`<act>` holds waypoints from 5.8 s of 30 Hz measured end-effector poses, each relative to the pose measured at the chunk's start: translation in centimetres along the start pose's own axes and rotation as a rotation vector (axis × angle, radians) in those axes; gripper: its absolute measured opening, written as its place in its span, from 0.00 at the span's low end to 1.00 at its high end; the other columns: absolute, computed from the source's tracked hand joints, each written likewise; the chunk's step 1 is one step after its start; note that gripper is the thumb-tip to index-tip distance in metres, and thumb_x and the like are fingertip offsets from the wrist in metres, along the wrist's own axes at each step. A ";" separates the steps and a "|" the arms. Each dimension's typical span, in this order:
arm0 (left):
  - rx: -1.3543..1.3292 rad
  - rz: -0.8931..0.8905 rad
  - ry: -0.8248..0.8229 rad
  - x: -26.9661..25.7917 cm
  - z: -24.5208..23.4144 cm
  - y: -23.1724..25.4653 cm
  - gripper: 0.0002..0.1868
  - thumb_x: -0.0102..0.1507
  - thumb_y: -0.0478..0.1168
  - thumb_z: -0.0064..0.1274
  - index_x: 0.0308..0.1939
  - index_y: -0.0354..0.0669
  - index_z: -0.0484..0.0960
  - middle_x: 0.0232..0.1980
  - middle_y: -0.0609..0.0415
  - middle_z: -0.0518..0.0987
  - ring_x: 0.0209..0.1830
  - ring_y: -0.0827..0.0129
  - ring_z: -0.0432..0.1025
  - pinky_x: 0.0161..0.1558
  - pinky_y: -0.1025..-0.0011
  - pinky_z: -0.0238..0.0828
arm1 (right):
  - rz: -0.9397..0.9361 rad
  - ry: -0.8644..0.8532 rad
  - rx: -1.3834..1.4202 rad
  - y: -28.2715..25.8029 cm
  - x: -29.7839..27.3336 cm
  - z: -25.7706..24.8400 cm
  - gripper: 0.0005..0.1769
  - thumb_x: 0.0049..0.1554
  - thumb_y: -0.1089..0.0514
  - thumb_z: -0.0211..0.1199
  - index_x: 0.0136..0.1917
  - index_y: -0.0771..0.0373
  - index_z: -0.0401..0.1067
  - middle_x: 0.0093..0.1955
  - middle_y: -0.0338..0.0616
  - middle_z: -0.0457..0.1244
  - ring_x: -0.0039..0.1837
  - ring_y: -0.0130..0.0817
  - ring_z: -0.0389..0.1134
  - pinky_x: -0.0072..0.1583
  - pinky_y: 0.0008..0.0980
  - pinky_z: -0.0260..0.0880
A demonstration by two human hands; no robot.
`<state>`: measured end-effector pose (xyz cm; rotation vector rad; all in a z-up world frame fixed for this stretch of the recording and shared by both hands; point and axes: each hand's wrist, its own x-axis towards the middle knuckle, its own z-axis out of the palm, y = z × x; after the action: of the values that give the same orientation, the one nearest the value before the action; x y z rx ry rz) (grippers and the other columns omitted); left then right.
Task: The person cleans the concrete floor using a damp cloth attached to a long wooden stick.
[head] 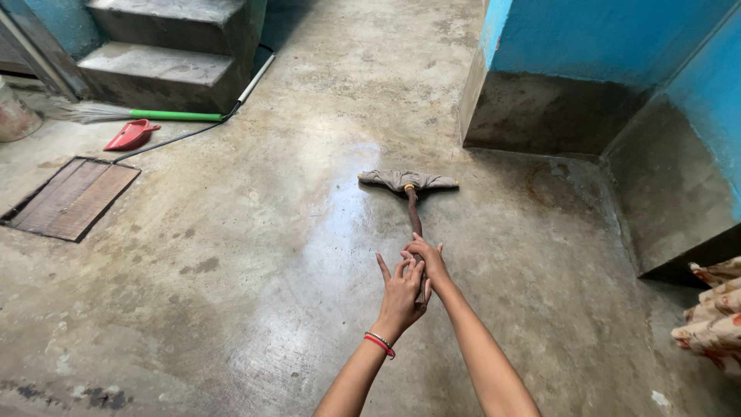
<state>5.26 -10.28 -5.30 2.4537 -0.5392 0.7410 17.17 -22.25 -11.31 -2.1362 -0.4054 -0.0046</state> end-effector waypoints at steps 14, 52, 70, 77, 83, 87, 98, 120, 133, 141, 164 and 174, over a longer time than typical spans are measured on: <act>-0.042 0.179 -0.199 -10.6 -10.2 10.2 0.27 0.63 0.42 0.50 0.59 0.20 0.75 0.56 0.23 0.77 0.65 0.36 0.70 0.73 0.49 0.56 | 0.014 0.122 -0.069 -12.5 -19.3 -2.5 0.13 0.58 0.54 0.59 0.42 0.62 0.81 0.51 0.40 0.72 0.75 0.42 0.62 0.80 0.57 0.17; -0.077 0.257 -0.165 1.8 3.3 0.7 0.21 0.64 0.41 0.53 0.57 0.28 0.77 0.52 0.31 0.80 0.65 0.44 0.69 0.77 0.47 0.47 | 0.070 0.173 0.101 3.6 -2.8 -3.5 0.14 0.61 0.57 0.52 0.42 0.68 0.74 0.55 0.44 0.71 0.83 0.44 0.52 0.78 0.51 0.43; -0.264 0.395 -0.201 -8.6 -10.6 13.3 0.16 0.65 0.45 0.52 0.43 0.32 0.79 0.44 0.25 0.81 0.60 0.36 0.75 0.78 0.49 0.49 | -0.270 0.233 -0.082 -12.6 -25.4 -7.6 0.15 0.50 0.61 0.61 0.51 0.67 0.74 0.53 0.51 0.70 0.66 0.51 0.67 0.69 0.52 0.58; -0.196 0.484 -0.159 -9.3 -6.7 16.3 0.14 0.69 0.45 0.51 0.35 0.38 0.75 0.43 0.23 0.80 0.62 0.37 0.77 0.84 0.43 0.49 | -0.519 0.580 0.200 -9.3 -24.6 -6.9 0.11 0.55 0.63 0.63 0.34 0.62 0.62 0.27 0.36 0.54 0.29 0.27 0.57 0.32 0.33 0.54; -0.176 0.469 -0.289 -6.9 -0.6 14.0 0.14 0.52 0.43 0.54 0.38 0.40 0.75 0.47 0.23 0.80 0.65 0.31 0.72 0.82 0.46 0.47 | -0.377 0.607 0.108 -3.9 -20.7 -7.2 0.20 0.59 0.64 0.62 0.31 0.64 0.56 0.27 0.40 0.51 0.28 0.29 0.54 0.31 0.33 0.54; -0.115 0.464 -0.354 -3.9 4.1 11.5 0.18 0.45 0.44 0.57 0.35 0.41 0.74 0.45 0.22 0.80 0.62 0.32 0.72 0.80 0.48 0.49 | -0.386 0.547 0.030 -0.7 -16.6 -8.5 0.14 0.57 0.65 0.62 0.34 0.67 0.61 0.29 0.44 0.55 0.32 0.35 0.57 0.36 0.35 0.58; -0.101 0.452 -0.308 8.6 12.6 4.7 0.18 0.44 0.39 0.56 0.38 0.41 0.77 0.42 0.28 0.81 0.58 0.35 0.73 0.77 0.50 0.55 | -0.318 0.491 -0.034 7.8 -2.6 -12.4 0.08 0.55 0.62 0.65 0.38 0.68 0.70 0.35 0.49 0.64 0.40 0.43 0.67 0.43 0.37 0.66; -0.248 0.608 -0.393 -5.1 1.1 16.7 0.18 0.48 0.47 0.56 0.34 0.37 0.75 0.45 0.24 0.79 0.59 0.31 0.73 0.77 0.46 0.55 | -0.246 0.582 0.034 -2.7 -23.1 -11.3 0.13 0.53 0.67 0.67 0.31 0.66 0.64 0.28 0.45 0.57 0.31 0.35 0.58 0.35 0.35 0.58; -0.181 0.697 -0.166 -12.4 1.0 18.7 0.07 0.59 0.40 0.51 0.32 0.42 0.72 0.42 0.27 0.80 0.56 0.40 0.79 0.72 0.46 0.65 | -0.340 0.626 0.002 -4.1 -29.6 -9.8 0.13 0.49 0.69 0.67 0.29 0.64 0.64 0.26 0.45 0.55 0.30 0.39 0.58 0.33 0.38 0.56; -0.313 0.581 -0.395 0.6 5.7 12.0 0.15 0.54 0.44 0.56 0.41 0.41 0.77 0.51 0.26 0.77 0.64 0.34 0.69 0.79 0.47 0.53 | -0.307 0.617 -0.030 1.9 -15.8 -12.3 0.12 0.53 0.66 0.67 0.32 0.66 0.67 0.29 0.46 0.60 0.32 0.37 0.62 0.36 0.36 0.61; -0.354 0.637 -0.311 2.0 5.2 15.3 0.20 0.64 0.52 0.53 0.38 0.35 0.77 0.49 0.23 0.76 0.62 0.32 0.67 0.76 0.46 0.51 | -0.222 0.573 -0.044 1.6 -18.3 -15.5 0.11 0.54 0.60 0.66 0.35 0.67 0.68 0.32 0.48 0.63 0.36 0.42 0.64 0.39 0.38 0.63; -0.376 0.750 -0.415 -5.9 -0.2 23.4 0.25 0.68 0.57 0.50 0.37 0.34 0.75 0.39 0.27 0.77 0.51 0.35 0.74 0.76 0.48 0.55 | -0.191 0.566 -0.037 -4.0 -30.8 -16.0 0.14 0.53 0.65 0.67 0.31 0.66 0.64 0.28 0.44 0.60 0.32 0.35 0.59 0.36 0.36 0.59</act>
<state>-11.07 -27.32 -0.23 2.0187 -1.6445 0.3259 -10.68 -41.97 -3.82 -2.0145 -0.2683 -0.7118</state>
